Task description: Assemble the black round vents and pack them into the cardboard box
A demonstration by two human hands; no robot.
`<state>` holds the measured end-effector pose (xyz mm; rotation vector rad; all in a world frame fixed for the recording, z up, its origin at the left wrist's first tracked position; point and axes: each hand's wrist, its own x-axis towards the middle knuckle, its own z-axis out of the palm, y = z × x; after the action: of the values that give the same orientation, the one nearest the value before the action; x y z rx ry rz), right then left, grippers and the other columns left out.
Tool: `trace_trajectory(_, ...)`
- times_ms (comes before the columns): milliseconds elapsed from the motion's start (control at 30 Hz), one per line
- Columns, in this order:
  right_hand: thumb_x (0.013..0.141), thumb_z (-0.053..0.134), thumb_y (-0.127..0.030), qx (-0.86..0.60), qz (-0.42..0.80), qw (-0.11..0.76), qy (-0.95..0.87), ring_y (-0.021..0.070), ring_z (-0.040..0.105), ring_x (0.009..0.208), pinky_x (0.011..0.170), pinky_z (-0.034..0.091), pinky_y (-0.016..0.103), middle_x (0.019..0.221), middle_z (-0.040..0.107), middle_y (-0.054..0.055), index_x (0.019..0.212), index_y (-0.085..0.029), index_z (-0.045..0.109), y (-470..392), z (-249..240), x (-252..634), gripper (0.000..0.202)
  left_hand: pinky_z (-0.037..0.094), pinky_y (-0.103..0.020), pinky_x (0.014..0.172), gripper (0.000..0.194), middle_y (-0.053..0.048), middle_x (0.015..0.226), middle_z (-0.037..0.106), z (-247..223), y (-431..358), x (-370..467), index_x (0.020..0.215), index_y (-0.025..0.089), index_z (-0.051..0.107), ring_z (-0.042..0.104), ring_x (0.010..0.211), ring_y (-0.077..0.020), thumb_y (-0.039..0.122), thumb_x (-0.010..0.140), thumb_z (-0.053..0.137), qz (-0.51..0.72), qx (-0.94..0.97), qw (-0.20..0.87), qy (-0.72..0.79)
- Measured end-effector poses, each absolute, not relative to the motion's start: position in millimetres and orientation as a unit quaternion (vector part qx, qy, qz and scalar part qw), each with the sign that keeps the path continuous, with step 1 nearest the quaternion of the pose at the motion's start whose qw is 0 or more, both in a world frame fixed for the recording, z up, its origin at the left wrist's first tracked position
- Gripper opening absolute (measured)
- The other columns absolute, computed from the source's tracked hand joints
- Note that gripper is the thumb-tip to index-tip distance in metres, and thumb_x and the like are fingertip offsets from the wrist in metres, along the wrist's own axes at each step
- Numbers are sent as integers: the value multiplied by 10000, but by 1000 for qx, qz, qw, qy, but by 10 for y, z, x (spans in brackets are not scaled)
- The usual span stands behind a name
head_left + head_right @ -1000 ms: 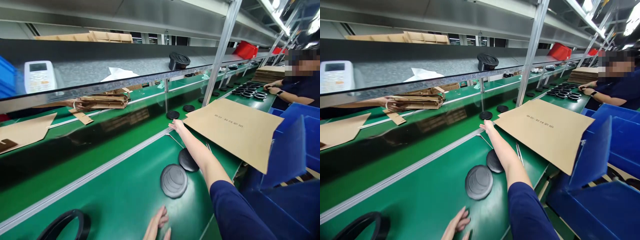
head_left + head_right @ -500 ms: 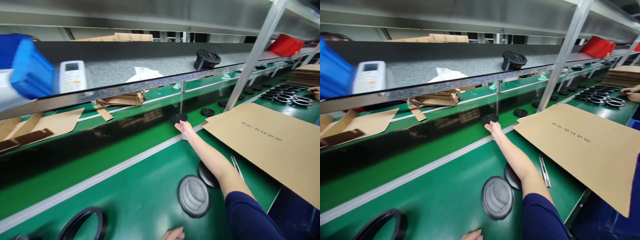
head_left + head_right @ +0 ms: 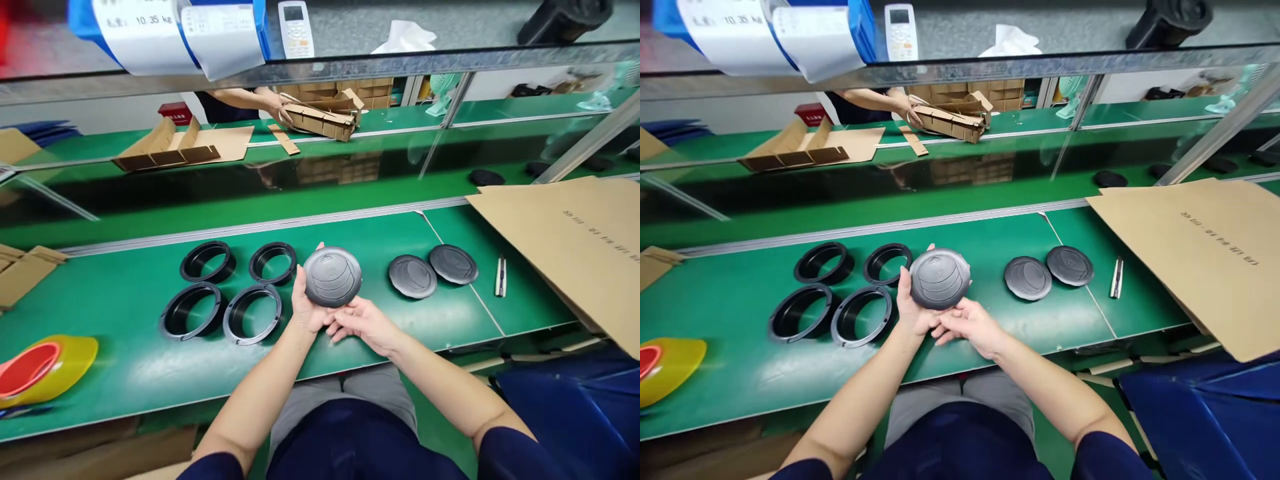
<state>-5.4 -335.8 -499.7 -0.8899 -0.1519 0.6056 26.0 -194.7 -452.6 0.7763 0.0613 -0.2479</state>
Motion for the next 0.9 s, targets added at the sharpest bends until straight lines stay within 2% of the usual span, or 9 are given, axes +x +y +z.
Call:
trace_trajectory(67, 803, 848, -494, -522, 235, 814, -96, 209, 732, 756, 715, 648, 345, 898, 762, 64, 940, -196, 732, -3373, -5082, -52, 348, 474, -555, 1126, 895, -101, 1417, 643, -4492, -1892, 176, 1580, 311, 435, 622, 1288, -338, 728, 835, 704, -89, 378, 921, 6)
trace_trajectory(133, 891, 748, -501, -615, 92, 779, -86, 216, 721, 793, 736, 635, 364, 908, 749, 69, 970, -197, 717, -3477, -5099, -11, 316, 445, -542, 1160, 895, -110, 1415, 648, -4488, -1849, 127, 1577, 284, 448, 590, 1340, -341, 705, 835, 720, -70, 387, 919, -16)
trace_trajectory(233, 1035, 567, -380, -697, -186, 687, -93, 249, 693, 1065, 891, 613, 424, 1181, 718, 103, 1241, -232, 665, -3645, -4990, -5, 272, 412, -548, 1189, 916, -121, 1454, 627, -4499, -1827, 86, 1574, 283, 457, 537, 1406, -364, 713, 814, 735, -65, 392, 917, -40)
trace_trajectory(333, 1067, 483, -258, -739, -332, 546, -214, 279, 569, 1328, 1082, 535, 509, 1411, 633, 103, 1513, -287, 500, -3669, -4833, -53, 447, 403, -541, 1201, 920, -120, 1446, 635, -4502, -1844, 54, 1569, 283, 466, 525, 1420, -364, 714, 805, 745, -68, 399, 913, -51)
trace_trajectory(500, 1064, 472, -217, -799, -355, 382, -298, 323, 456, 1444, 1240, 335, 628, 1499, 587, 85, 1675, -264, 264, -3528, -4791, -72, 647, 420, -511, 1199, 870, -102, 1412, 660, -4491, -1856, 52, 1524, 272, 523, 578, 1369, -334, 733, 816, 729, -74, 391, 916, -46)
trace_trajectory(567, 1063, 461, -189, -777, -348, 411, -327, 299, 529, 1357, 1243, 328, 625, 1402, 663, 51, 1648, -296, 334, -3529, -4794, -71, 608, 427, -511, 1192, 871, -104, 1402, 666, -4485, -1849, 73, 1524, 267, 524, 588, 1358, -335, 741, 821, 718, -75, 385, 919, -40)
trace_trajectory(667, 1075, 433, -203, -724, -328, 509, -332, 263, 587, 1228, 1177, 436, 550, 1215, 733, 11, 1513, -365, 533, -3613, -4710, -21, 477, 441, -519, 1178, 873, -114, 1394, 671, -4471, -1842, 106, 1530, 256, 522, 581, 1365, -344, 768, 840, 674, -82, 372, 924, -31)
trace_trajectory(767, 1088, 441, -322, -746, -325, 503, -290, 294, 522, 1290, 1158, 432, 552, 1330, 655, 44, 1354, -361, 685, -3690, -4608, 158, 363, 458, -516, 1165, 855, -114, 1371, 685, -4450, -1840, 129, 1501, 239, 559, 600, 1343, -342, 786, 849, 647, -109, 358, 927, -21)
trace_trajectory(900, 1093, 408, -465, -789, -302, 432, -316, 342, 384, 1415, 1220, 333, 606, 1490, 526, 46, 1242, -361, 769, -3659, -4685, 430, 404, 452, -524, 1175, 855, -118, 1385, 678, -4432, -1837, 155, 1492, 222, 569, 575, 1373, -353, 822, 883, 556, -130, 345, 930, 14)
